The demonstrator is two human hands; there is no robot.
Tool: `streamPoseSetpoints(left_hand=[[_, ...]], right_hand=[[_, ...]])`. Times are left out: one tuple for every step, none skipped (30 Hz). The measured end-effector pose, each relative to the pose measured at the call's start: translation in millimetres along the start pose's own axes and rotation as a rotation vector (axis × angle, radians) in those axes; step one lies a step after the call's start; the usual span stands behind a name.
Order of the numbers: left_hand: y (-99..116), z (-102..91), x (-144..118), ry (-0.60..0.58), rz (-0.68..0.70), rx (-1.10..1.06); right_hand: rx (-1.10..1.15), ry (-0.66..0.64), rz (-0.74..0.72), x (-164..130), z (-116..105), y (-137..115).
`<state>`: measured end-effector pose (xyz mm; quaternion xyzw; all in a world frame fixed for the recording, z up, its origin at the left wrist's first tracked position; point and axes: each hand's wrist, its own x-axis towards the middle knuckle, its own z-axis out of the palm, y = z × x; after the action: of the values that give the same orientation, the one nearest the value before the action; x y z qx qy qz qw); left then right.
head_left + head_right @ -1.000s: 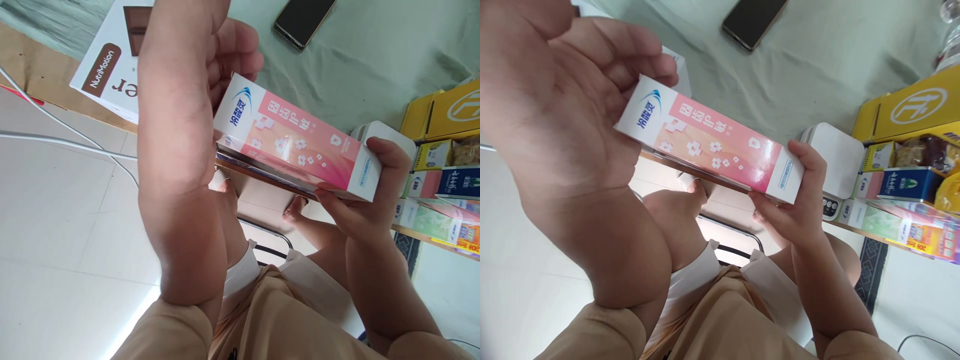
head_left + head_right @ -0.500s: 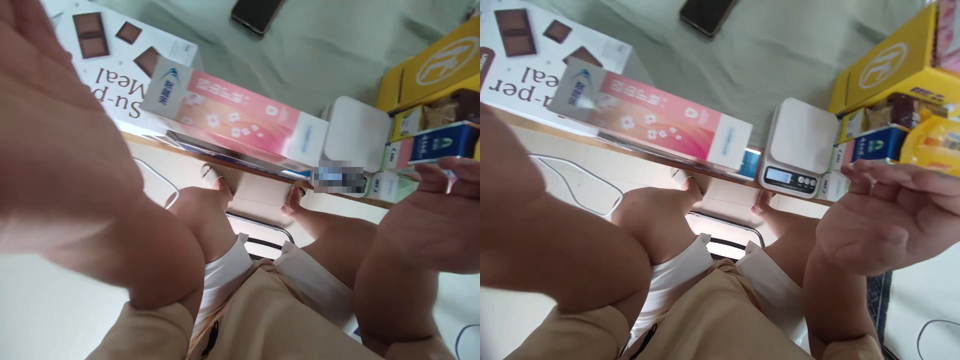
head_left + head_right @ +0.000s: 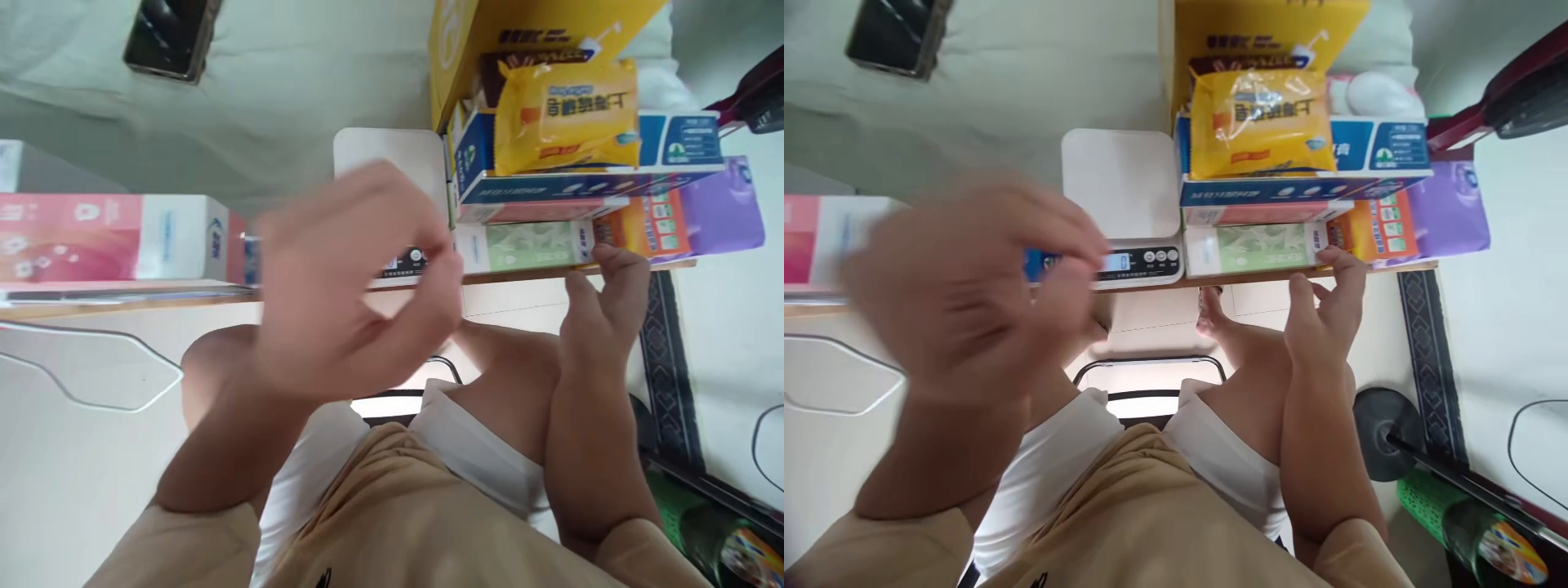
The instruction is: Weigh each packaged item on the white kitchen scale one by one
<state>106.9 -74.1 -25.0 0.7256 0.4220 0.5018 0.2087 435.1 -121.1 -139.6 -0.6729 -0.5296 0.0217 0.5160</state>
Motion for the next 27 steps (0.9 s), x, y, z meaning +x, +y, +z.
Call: streamPoseSetpoints(left_hand=[[9,13.5,-1,-0.153,0.014,0.039],[18,26.3,-3,-0.300,-0.001,0.097],[24,37.9,-7,-0.409,-0.045,0.163],[29,48.1,-11,-0.488,-0.109,0.220],[33,56.6,-16,-0.545,-0.149,0.268],[36,63.3,-20,-0.588,-0.167,0.308],[37,68.3,-23,-0.608,-0.167,0.342],[38,71.6,-25,-0.607,-0.155,0.368],[38,73.5,-26,-0.599,-0.144,0.384],[38,74.3,-26,-0.590,-0.143,0.394],[38,74.0,-25,-0.588,-0.151,0.397],[38,73.2,-24,-0.596,-0.163,0.393],[38,71.8,-22,-0.604,-0.174,0.387],[37,70.3,-21,-0.612,-0.179,0.380],[37,68.8,-19,-0.620,-0.183,0.373],[38,67.4,-18,-0.623,-0.188,0.365],[38,66.2,-18,-0.621,-0.194,0.354],[39,65.2,-17,-0.615,-0.199,0.338],[40,64.5,-17,-0.610,-0.203,0.317],[41,64.0,-18,-0.602,-0.203,0.294],[42,63.5,-19,-0.589,-0.195,0.273],[44,63.1,-19,-0.573,-0.178,0.258],[46,62.6,-20,-0.557,-0.155,0.250],[48,62.0,-21,-0.544,-0.130,0.244],[51,61.1,-21,-0.532,-0.106,0.238],[53,59.7,-22,-0.518,-0.086,0.228],[55,57.7,-22,-0.500,-0.079,0.211]], right_hand=[[-0.022,-0.039,0.048,-2,-2,-8],[-0.043,-0.078,0.093,-4,-4,-18],[-0.064,-0.117,0.137,-6,-6,-28],[-0.089,-0.152,0.179,-7,-7,-39],[-0.110,-0.168,0.210,-7,-9,-50],[-0.130,-0.181,0.237,-7,-10,-59],[-0.157,-0.187,0.266,-6,-12,-66],[-0.186,-0.190,0.295,-4,-13,-72],[-0.217,-0.194,0.328,-3,-14,-76],[-0.245,-0.198,0.364,-2,-15,-79],[-0.266,-0.201,0.399,-2,-16,-81],[-0.279,-0.204,0.431,-2,-17,-83],[-0.286,-0.205,0.458,-3,-19,-84],[-0.293,-0.204,0.481,-4,-20,-84],[-0.300,-0.200,0.498,-5,-21,-85],[-0.305,-0.193,0.509,-7,-22,-84],[-0.291,-0.182,0.526,-8,-22,-84],[-0.251,-0.168,0.552,-10,-21,-83],[-0.189,-0.153,0.585,-10,-20,-83],[-0.116,-0.139,0.620,-11,-19,-82],[-0.043,-0.122,0.655,-11,-17,-82],[0.019,-0.103,0.683,-11,-15,-82],[0.062,-0.084,0.700,-10,-13,-82],[0.091,-0.054,0.703,-10,-13,-83],[0.125,-0.011,0.699,-9,-12,-83],[0.169,0.043,0.685,-9,-13,-83],[0.216,0.098,0.652,-9,-15,-83]])
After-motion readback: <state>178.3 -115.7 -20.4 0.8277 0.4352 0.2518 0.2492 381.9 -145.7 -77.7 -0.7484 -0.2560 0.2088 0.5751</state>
